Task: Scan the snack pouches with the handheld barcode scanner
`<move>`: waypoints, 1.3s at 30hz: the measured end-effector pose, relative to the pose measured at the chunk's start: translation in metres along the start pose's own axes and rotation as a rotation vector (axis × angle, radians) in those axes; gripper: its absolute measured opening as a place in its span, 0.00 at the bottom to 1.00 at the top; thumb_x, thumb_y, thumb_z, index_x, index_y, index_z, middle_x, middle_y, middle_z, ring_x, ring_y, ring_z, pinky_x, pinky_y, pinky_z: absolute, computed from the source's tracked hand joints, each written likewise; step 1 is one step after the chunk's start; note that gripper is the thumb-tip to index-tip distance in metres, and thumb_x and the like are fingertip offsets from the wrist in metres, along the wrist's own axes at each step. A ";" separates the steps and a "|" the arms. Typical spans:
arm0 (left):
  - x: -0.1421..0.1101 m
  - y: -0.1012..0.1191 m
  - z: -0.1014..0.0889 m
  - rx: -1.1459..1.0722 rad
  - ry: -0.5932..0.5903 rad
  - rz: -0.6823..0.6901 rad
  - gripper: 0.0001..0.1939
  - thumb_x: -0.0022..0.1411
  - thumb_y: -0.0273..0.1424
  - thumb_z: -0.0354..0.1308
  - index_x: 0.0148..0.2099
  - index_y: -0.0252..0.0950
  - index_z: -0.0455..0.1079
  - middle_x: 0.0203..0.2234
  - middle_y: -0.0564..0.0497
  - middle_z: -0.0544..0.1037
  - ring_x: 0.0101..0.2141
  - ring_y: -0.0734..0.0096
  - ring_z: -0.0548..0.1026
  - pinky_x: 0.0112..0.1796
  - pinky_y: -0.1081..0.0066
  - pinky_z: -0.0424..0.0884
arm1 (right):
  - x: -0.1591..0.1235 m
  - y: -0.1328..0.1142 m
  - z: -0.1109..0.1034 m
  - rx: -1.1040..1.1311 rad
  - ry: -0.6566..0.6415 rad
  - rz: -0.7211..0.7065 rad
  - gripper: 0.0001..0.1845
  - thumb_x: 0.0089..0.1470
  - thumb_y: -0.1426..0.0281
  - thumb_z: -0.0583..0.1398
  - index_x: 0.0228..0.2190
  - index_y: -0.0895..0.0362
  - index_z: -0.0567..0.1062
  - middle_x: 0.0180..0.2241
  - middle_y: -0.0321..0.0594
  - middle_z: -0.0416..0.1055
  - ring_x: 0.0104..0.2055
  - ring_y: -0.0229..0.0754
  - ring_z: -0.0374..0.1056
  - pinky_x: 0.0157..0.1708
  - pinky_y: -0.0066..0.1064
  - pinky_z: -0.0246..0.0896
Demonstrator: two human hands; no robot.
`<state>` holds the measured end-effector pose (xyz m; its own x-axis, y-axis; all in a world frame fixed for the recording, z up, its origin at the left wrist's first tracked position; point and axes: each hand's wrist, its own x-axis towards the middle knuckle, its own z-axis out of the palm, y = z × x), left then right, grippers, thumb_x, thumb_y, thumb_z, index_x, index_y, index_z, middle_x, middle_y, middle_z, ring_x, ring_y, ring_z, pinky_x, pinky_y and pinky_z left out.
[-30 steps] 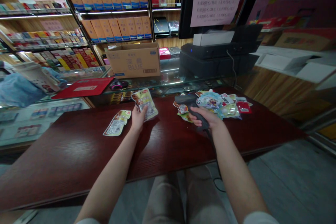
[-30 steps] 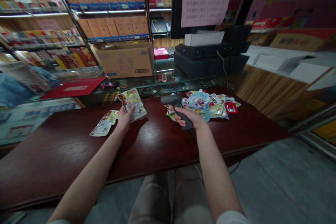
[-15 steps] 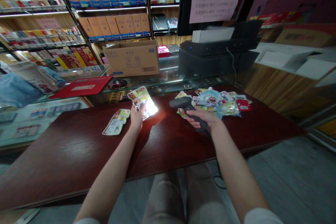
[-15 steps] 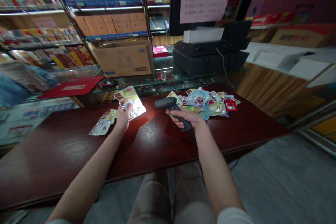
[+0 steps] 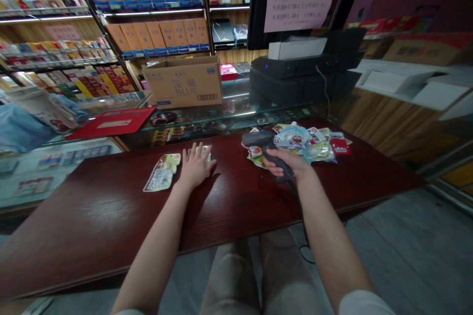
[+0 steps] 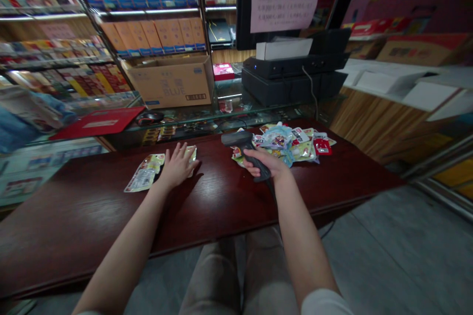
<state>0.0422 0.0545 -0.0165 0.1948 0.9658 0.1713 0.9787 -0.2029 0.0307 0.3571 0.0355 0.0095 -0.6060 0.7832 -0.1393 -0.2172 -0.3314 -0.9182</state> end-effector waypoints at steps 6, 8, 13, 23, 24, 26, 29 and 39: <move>-0.003 -0.015 -0.002 0.050 -0.329 -0.171 0.35 0.67 0.53 0.41 0.69 0.41 0.60 0.70 0.37 0.51 0.69 0.38 0.46 0.58 0.25 0.38 | -0.005 -0.002 -0.014 0.042 0.068 -0.061 0.23 0.51 0.54 0.66 0.26 0.55 0.62 0.19 0.27 0.60 0.13 0.26 0.49 0.11 0.20 0.45; -0.004 -0.024 -0.006 0.093 -0.315 -0.199 0.34 0.68 0.52 0.41 0.65 0.39 0.66 0.68 0.34 0.57 0.68 0.36 0.51 0.58 0.26 0.36 | -0.008 -0.004 -0.020 0.066 0.091 -0.095 0.23 0.53 0.54 0.65 0.26 0.55 0.61 0.19 0.26 0.59 0.13 0.26 0.47 0.12 0.19 0.44; -0.006 -0.019 -0.011 0.137 -0.093 -0.243 0.31 0.69 0.49 0.44 0.57 0.30 0.73 0.61 0.28 0.68 0.65 0.31 0.56 0.59 0.27 0.35 | -0.013 -0.008 -0.028 0.124 0.120 -0.163 0.20 0.55 0.55 0.63 0.27 0.54 0.62 0.19 0.26 0.55 0.14 0.27 0.43 0.12 0.20 0.44; 0.054 0.098 0.010 -0.792 -0.172 -0.134 0.30 0.63 0.48 0.58 0.56 0.28 0.67 0.47 0.35 0.80 0.46 0.55 0.79 0.46 0.65 0.71 | -0.012 -0.008 -0.027 0.181 0.070 -0.212 0.16 0.56 0.57 0.62 0.35 0.55 0.65 0.19 0.24 0.55 0.14 0.27 0.41 0.11 0.18 0.42; 0.062 0.107 0.017 -0.851 -0.200 -0.181 0.30 0.60 0.49 0.60 0.53 0.28 0.69 0.45 0.33 0.80 0.45 0.53 0.79 0.44 0.65 0.71 | -0.012 -0.008 -0.028 0.183 0.070 -0.213 0.16 0.56 0.57 0.62 0.35 0.55 0.65 0.19 0.24 0.55 0.14 0.27 0.41 0.11 0.18 0.42; 0.075 0.119 0.031 -0.950 -0.196 -0.211 0.28 0.57 0.49 0.64 0.46 0.28 0.73 0.42 0.33 0.81 0.44 0.50 0.80 0.42 0.64 0.72 | -0.012 -0.008 -0.027 0.185 0.081 -0.217 0.16 0.56 0.56 0.63 0.35 0.55 0.66 0.19 0.24 0.55 0.14 0.27 0.41 0.12 0.18 0.41; 0.083 0.127 0.047 -1.006 -0.143 -0.212 0.21 0.50 0.44 0.70 0.39 0.32 0.75 0.38 0.37 0.82 0.45 0.48 0.79 0.41 0.64 0.72 | -0.010 -0.008 -0.027 0.176 0.105 -0.202 0.17 0.55 0.56 0.63 0.35 0.55 0.66 0.19 0.24 0.55 0.14 0.27 0.41 0.12 0.19 0.41; 0.082 0.115 0.056 -1.416 0.076 -0.318 0.15 0.50 0.24 0.62 0.42 0.34 0.68 0.40 0.45 0.80 0.42 0.62 0.79 0.45 0.64 0.74 | -0.005 -0.004 -0.028 0.155 0.085 -0.165 0.16 0.56 0.57 0.62 0.34 0.55 0.64 0.19 0.24 0.57 0.13 0.27 0.44 0.12 0.19 0.44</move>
<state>0.1737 0.1190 -0.0541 -0.0615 0.9979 0.0215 0.0876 -0.0160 0.9960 0.3822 0.0475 0.0034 -0.4878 0.8724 -0.0291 -0.4267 -0.2675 -0.8639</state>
